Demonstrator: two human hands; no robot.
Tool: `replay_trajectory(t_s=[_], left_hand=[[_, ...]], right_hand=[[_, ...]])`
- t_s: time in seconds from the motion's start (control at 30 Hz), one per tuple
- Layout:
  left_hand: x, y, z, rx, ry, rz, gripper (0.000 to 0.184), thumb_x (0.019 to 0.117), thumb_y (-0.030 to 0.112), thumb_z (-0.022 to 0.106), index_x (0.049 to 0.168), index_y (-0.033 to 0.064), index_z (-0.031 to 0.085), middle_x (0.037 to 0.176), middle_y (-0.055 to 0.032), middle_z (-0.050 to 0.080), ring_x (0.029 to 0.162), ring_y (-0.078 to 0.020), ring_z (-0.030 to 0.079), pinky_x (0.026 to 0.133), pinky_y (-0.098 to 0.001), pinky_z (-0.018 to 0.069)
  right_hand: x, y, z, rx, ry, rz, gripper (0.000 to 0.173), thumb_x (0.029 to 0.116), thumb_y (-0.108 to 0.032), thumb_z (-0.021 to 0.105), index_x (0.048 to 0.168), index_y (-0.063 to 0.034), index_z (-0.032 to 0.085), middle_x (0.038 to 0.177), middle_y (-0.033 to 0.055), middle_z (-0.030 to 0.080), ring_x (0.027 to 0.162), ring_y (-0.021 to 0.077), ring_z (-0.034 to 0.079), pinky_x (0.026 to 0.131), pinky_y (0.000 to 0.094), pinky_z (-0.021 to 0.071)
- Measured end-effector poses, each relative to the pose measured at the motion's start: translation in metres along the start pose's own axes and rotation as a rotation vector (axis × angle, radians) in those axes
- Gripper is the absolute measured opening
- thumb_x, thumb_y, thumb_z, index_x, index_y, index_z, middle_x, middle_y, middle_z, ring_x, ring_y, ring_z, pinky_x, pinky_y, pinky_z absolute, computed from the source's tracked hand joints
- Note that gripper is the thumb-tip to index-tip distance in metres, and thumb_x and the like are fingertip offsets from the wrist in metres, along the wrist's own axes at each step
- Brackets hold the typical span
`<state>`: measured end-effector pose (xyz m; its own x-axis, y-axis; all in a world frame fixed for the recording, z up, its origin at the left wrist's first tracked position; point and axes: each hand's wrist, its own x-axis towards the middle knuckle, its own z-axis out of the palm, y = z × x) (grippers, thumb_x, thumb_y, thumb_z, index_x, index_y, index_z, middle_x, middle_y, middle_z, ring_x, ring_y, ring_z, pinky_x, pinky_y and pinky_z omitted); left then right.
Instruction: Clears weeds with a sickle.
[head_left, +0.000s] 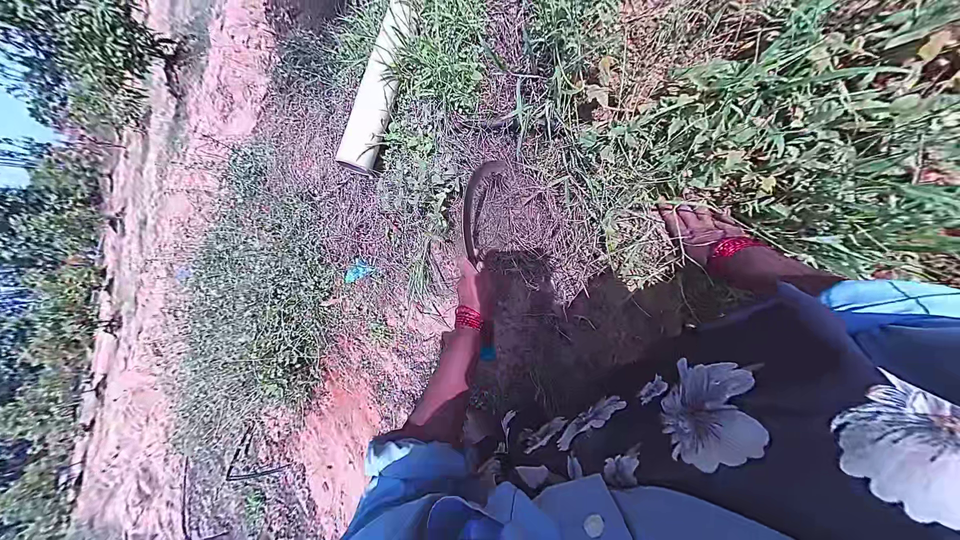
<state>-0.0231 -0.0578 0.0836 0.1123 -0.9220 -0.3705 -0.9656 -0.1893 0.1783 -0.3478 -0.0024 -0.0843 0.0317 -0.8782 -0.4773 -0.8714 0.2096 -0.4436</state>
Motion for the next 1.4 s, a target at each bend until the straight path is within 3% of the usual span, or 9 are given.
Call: replay_trajectory(t_s=[0.23,0.43,0.57,0.63,0.73,0.9,1.1,1.27,1.4], left_hand=[[0.045,0.068,0.048,-0.062,-0.149,-0.002,0.061,0.1112,0.015,0.039,0.159,-0.0056,0.009,0.135,-0.0344,0.058,0.125,-0.0425,0.061,0.107,-0.0528,0.0477],[-0.066,-0.049,0.043,0.168,-0.348,-0.155,0.056,0.1100,0.013,0.039,0.158,-0.0078,0.017,0.143,-0.0341,0.051,0.125,-0.0427,0.061,0.107,-0.0509,0.0477],[-0.094,-0.077,0.025,0.133,-0.332,-0.143,0.057,0.1109,0.017,0.039,0.158,-0.0087,0.018,0.127,-0.0350,0.061,0.113,-0.0451,0.066,0.101,-0.0546,0.0508],[-0.067,-0.063,0.010,0.106,-0.101,-0.023,0.051,0.1096,0.015,0.039,0.153,-0.0114,0.030,0.117,-0.0330,0.067,0.104,-0.0448,0.070,0.095,-0.0546,0.0537],[0.015,-0.013,-0.031,0.171,0.014,-0.065,0.054,0.1115,0.015,0.034,0.159,-0.0056,0.017,0.125,-0.0307,0.065,0.117,-0.0419,0.066,0.104,-0.0517,0.0495],[0.114,-0.007,-0.041,0.006,0.113,-0.200,0.076,0.1008,0.008,0.058,0.160,-0.0010,0.011,0.135,-0.0326,0.059,0.124,-0.0438,0.062,0.105,-0.0573,0.0496],[-0.006,-0.080,0.002,0.043,-0.130,-0.351,0.082,0.1002,0.004,0.059,0.159,-0.0056,0.002,0.139,-0.0330,0.055,0.128,-0.0397,0.061,0.110,-0.0484,0.0464],[-0.090,-0.122,0.011,0.160,-0.286,-0.460,0.055,0.1104,0.018,0.041,0.156,-0.0090,0.026,0.140,-0.0335,0.055,0.129,-0.0430,0.058,0.110,-0.0520,0.0443],[-0.053,-0.123,-0.006,-0.024,0.220,-0.180,0.054,0.1078,0.010,0.043,0.151,-0.0170,0.025,0.115,-0.0359,0.066,0.104,-0.0444,0.069,0.096,-0.0515,0.0531]], right_hand=[[-0.004,-0.003,-0.008,0.034,-0.032,0.008,0.069,0.1026,0.000,0.055,0.163,-0.0043,0.023,0.165,0.0250,0.031,0.153,0.0466,0.027,0.113,0.0662,0.0346],[0.008,0.010,0.013,-0.037,0.047,-0.045,0.062,0.1032,0.002,0.053,0.161,-0.0019,0.029,0.162,0.0259,0.036,0.151,0.0480,0.030,0.115,0.0632,0.0342],[0.007,0.012,0.012,-0.025,0.050,-0.051,0.060,0.1012,0.004,0.056,0.157,0.0020,0.035,0.157,0.0303,0.041,0.147,0.0523,0.035,0.109,0.0668,0.0383],[0.011,0.014,0.015,-0.012,0.041,-0.046,0.063,0.1001,0.005,0.058,0.158,0.0030,0.032,0.158,0.0308,0.038,0.148,0.0532,0.032,0.109,0.0681,0.0380],[0.014,0.016,0.017,-0.019,0.027,-0.027,0.066,0.1001,0.003,0.059,0.159,0.0018,0.030,0.161,0.0298,0.036,0.149,0.0534,0.030,0.110,0.0697,0.0364],[0.011,0.011,0.010,-0.042,-0.018,0.020,0.062,0.1033,0.000,0.056,0.160,0.0007,0.029,0.161,0.0291,0.035,0.150,0.0522,0.030,0.108,0.0690,0.0396],[0.003,0.004,0.007,-0.002,0.054,-0.027,0.060,0.1013,0.006,0.056,0.157,0.0041,0.033,0.159,0.0329,0.036,0.149,0.0550,0.029,0.112,0.0715,0.0320],[-0.024,-0.047,-0.056,0.061,-0.203,0.109,0.053,0.1099,-0.003,0.039,0.160,0.0053,0.025,0.165,0.0309,0.027,0.154,0.0481,0.024,0.121,0.0637,0.0233],[-0.011,-0.027,-0.026,0.057,-0.041,0.085,0.050,0.1132,-0.012,0.035,0.161,-0.0005,0.028,0.164,0.0281,0.031,0.154,0.0465,0.026,0.121,0.0646,0.0228]])
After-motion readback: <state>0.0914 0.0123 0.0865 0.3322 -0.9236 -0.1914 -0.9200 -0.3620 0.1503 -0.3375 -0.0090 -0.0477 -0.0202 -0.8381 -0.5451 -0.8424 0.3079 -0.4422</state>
